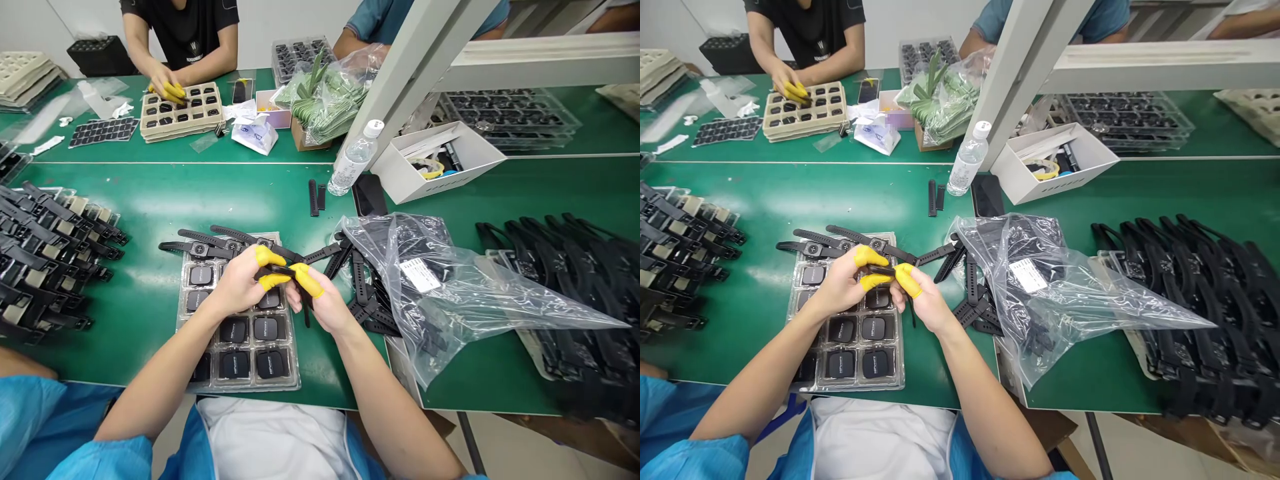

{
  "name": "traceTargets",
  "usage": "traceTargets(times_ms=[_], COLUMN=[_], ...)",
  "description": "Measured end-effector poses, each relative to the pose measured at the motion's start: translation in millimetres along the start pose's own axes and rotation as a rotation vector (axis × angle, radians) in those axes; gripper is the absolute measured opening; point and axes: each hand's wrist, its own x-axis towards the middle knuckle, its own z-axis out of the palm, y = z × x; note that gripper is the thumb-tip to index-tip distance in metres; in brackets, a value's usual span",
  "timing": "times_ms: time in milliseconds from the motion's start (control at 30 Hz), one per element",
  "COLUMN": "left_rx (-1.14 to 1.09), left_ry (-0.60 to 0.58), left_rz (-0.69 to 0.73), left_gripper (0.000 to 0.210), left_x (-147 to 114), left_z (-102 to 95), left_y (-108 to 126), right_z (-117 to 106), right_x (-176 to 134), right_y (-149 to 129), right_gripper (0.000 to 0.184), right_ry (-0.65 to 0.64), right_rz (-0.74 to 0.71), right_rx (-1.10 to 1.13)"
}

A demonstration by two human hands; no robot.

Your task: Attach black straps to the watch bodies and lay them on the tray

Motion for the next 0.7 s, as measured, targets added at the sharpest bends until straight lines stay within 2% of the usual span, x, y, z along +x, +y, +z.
traceTargets(times_ms=[67, 133, 233, 333, 500, 567, 600, 700], left_rx=[-0.163, -0.381, -0.641, -0.708, -0.67, -0.631, -0.612, -0.464], left_ry=[0.091, 0.175, 0.412, 0.653, 0.81, 0.785, 0.706, 0.308], left_rz=[-0.058, -0.178, -0.335, -0.402, -0.463, -0.487, -0.51, -0.502], left_gripper=[0.019, 0.025, 0.032, 0.04, 0.048, 0.045, 0.043, 0.032], left_x=[1.3, 2.9, 6.4, 11.3, 16.2, 14.9, 13.4, 6.2], left_z=[3.6, 6.3, 5.5, -0.9, -10.2, -7.8, -4.6, 9.7], left_y=[1.9, 4.2, 5.3, 2.7, -5.3, -6.8, -6.5, -3.1], right_z=[1.2, 1.9, -0.4, -7.2, -18.1, -17.3, -15.5, -6.2], right_x=[-0.9, -1.8, -2.9, -3.9, -4.0, -2.9, -2.3, -0.9], right_y=[-0.5, -2.1, -6.7, -12.6, -22.0, -22.3, -21.1, -13.1], right_gripper=[0.038, 0.037, 0.039, 0.041, 0.038, 0.034, 0.032, 0.03], right_ry=[-0.033, -0.078, -0.152, -0.179, -0.114, -0.048, -0.014, 0.029], right_rz=[0.044, 0.116, 0.208, 0.242, 0.257, 0.192, 0.144, 0.038], right_rx=[0.012, 0.018, -0.048, -0.144, -0.226, -0.235, -0.229, -0.168])
